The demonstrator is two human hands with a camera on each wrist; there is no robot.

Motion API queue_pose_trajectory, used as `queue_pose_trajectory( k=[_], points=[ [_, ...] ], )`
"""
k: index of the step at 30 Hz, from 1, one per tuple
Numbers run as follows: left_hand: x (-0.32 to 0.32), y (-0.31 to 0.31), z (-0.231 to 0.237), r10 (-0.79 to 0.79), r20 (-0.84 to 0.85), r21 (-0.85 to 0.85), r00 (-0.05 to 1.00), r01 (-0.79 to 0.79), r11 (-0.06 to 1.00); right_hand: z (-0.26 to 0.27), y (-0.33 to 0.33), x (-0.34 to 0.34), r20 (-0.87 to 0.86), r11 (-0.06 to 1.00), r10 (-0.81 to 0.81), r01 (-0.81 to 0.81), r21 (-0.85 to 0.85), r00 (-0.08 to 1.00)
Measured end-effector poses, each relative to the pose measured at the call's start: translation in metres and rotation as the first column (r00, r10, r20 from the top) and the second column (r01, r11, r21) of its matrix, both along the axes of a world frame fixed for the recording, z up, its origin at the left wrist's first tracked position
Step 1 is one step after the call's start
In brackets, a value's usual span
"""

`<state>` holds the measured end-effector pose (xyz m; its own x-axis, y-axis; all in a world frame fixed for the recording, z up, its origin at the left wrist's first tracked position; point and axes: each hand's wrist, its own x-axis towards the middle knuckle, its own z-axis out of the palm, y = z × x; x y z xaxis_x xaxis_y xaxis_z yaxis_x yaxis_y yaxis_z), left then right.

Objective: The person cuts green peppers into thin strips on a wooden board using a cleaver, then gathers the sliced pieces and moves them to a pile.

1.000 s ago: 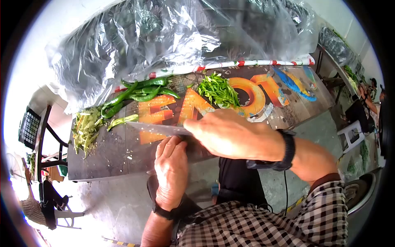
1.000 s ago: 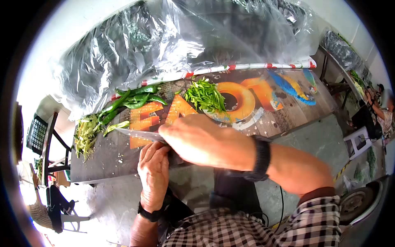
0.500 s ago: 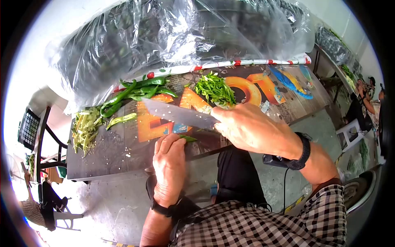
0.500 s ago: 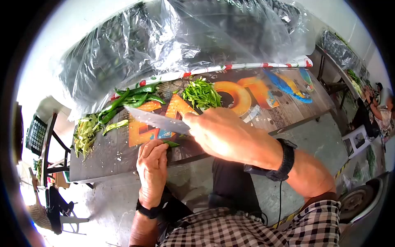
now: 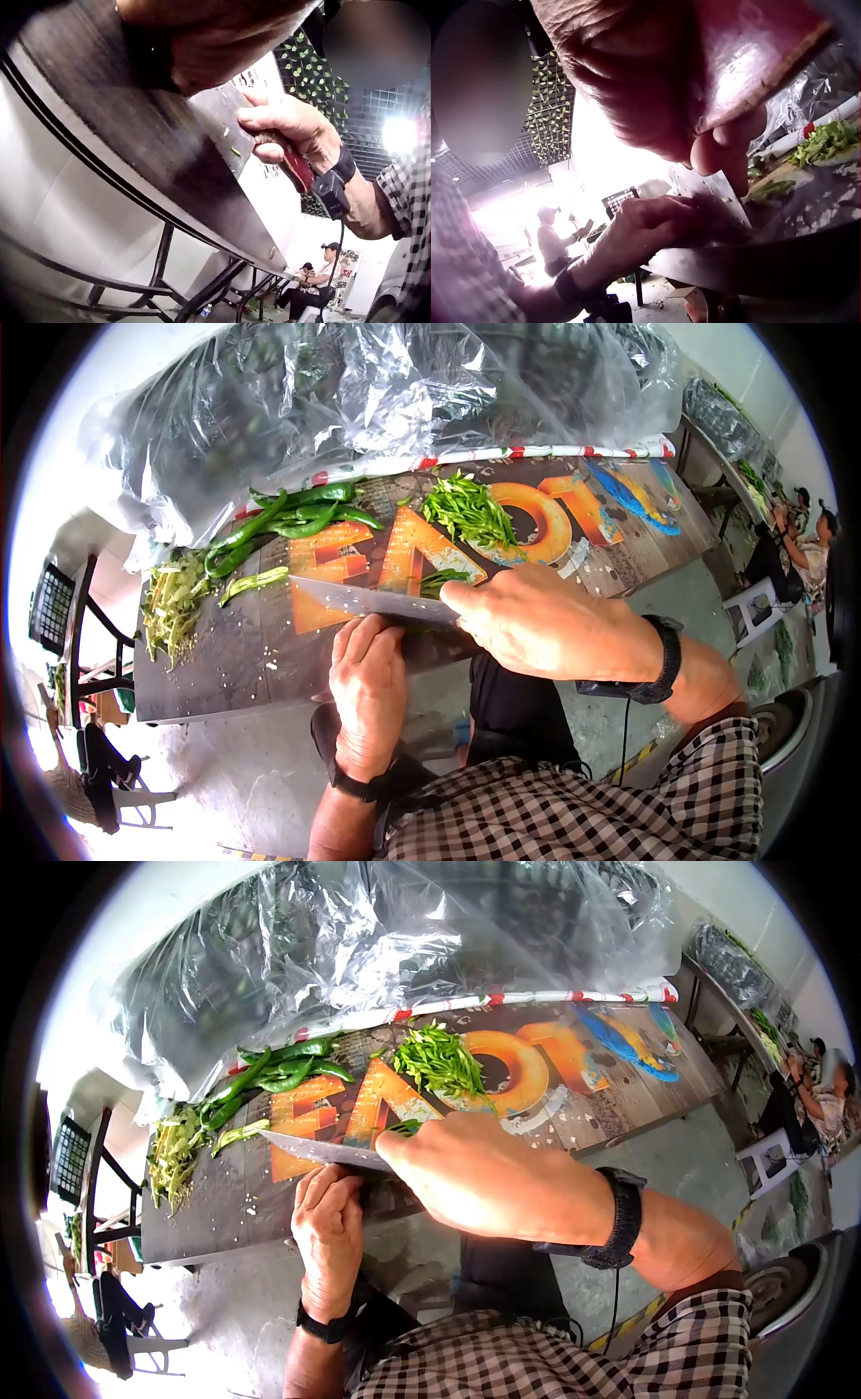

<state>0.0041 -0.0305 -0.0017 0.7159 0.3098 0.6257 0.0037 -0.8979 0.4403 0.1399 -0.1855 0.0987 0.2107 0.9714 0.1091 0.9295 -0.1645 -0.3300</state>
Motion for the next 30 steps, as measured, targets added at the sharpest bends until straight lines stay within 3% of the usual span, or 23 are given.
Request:
queue_pose_trajectory(
  k=[3,6,14,18,19,21,27,30],
  points=[
    [0.001,0.0,0.0,0.005,-0.001,-0.021,1.0,-0.005,1.0,0.007,0.007,-0.001,0.005,0.999,0.001,-0.001,-0.048,1.0],
    [0.002,-0.002,0.002,-0.002,-0.004,-0.028,1.0,0.002,1.0,-0.013,0.031,0.004,0.163,0.971,0.16,-0.186,0.154,0.974],
    [-0.002,0.0,0.002,-0.009,-0.046,0.003,0.999,0.009,1.0,-0.009,0.011,0.006,0.12,0.992,0.088,-0.097,0.075,0.989],
    [-0.001,-0.003,0.002,-0.012,0.036,-0.047,0.999,0.014,0.999,-0.005,-0.011,0.021,0.087,0.997,-0.072,0.073,-0.018,0.994],
    [-0.001,-0.003,0.001,-0.003,0.038,-0.039,0.999,0.005,0.999,-0.009,-0.011,0.026,0.091,0.996,-0.064,0.059,0.063,0.994],
    [0.0,-0.003,-0.001,0.01,0.048,-0.028,0.999,-0.009,1.0,-0.007,-0.006,0.029,0.176,0.995,-0.093,0.087,0.041,0.98],
    [-0.001,-0.002,-0.003,0.022,0.034,-0.005,0.999,-0.021,1.0,-0.006,0.0,0.013,-0.01,0.968,-0.006,0.008,0.25,1.0],
    [-0.002,0.0,-0.005,0.014,0.008,-0.005,1.0,-0.014,1.0,-0.004,0.001,0.009,-0.042,0.989,-0.009,0.015,0.148,0.999]
  ],
)
